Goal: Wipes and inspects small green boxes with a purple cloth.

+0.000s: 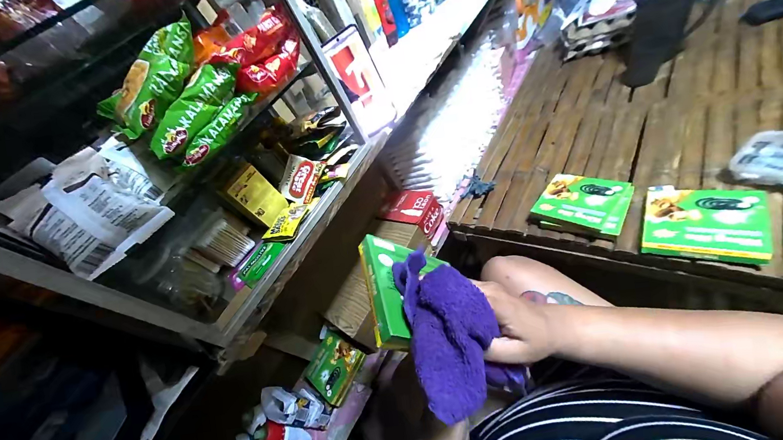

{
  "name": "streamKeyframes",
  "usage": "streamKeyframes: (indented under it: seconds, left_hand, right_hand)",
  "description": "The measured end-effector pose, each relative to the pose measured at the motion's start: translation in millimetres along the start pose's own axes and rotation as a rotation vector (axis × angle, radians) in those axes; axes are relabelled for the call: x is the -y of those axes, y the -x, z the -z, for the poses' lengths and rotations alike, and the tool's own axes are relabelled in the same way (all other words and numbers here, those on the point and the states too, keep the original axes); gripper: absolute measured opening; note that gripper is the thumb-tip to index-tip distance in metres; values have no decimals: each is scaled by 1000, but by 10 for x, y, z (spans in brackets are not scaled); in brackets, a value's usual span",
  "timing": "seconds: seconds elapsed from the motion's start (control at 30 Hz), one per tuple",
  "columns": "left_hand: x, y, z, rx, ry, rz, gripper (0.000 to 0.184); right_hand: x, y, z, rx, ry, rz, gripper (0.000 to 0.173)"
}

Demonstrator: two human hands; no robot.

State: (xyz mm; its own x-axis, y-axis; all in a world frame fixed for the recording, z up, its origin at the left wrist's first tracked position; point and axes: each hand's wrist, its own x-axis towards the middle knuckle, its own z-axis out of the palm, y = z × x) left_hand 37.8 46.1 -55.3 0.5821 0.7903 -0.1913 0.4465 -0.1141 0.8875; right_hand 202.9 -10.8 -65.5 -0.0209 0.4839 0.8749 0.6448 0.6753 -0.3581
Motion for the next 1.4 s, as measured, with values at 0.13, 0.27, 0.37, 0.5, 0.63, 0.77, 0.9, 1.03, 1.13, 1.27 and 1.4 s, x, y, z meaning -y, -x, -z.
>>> streamKeyframes:
  seconds: [0.13,0.27,0.37,0.5,0.63,0.77,0.9,1.03,1.13,1.27,1.4]
  left_hand:
    - [24,-137,-212,87,826,-532,47]
    - [-74,-166,-244,125,933,-554,77]
    - [-128,-162,-233,124,983,-563,74]
    - [-106,-210,-217,111,992,-597,61]
    - [-42,-180,-175,171,991,-574,45]
    - [-67,-191,-172,174,996,-532,49]
    - [-101,-198,-177,170,985,-496,49]
    - [-117,-188,-172,138,928,-466,52]
    - [-114,-190,-166,138,933,-453,50]
    - [-83,-211,-147,163,931,-491,48]
    - [-108,-206,-140,165,927,-498,48]
  right_hand:
    - [-97,-44,139,-38,-12,-261,41]
    - [-76,-65,166,-67,18,-526,48]
    - [-63,7,66,-51,78,-431,57]
    - [60,40,-42,0,105,-294,60]
    - [127,43,-82,3,115,-257,63]
    - [121,59,-99,-15,99,-281,62]
    - [111,80,-115,-21,93,-320,65]
    - [129,87,-109,-5,94,-365,66]
    - [124,84,-111,2,96,-367,68]
    - [112,76,-107,3,88,-356,66]
    - [102,62,-107,9,78,-346,67]
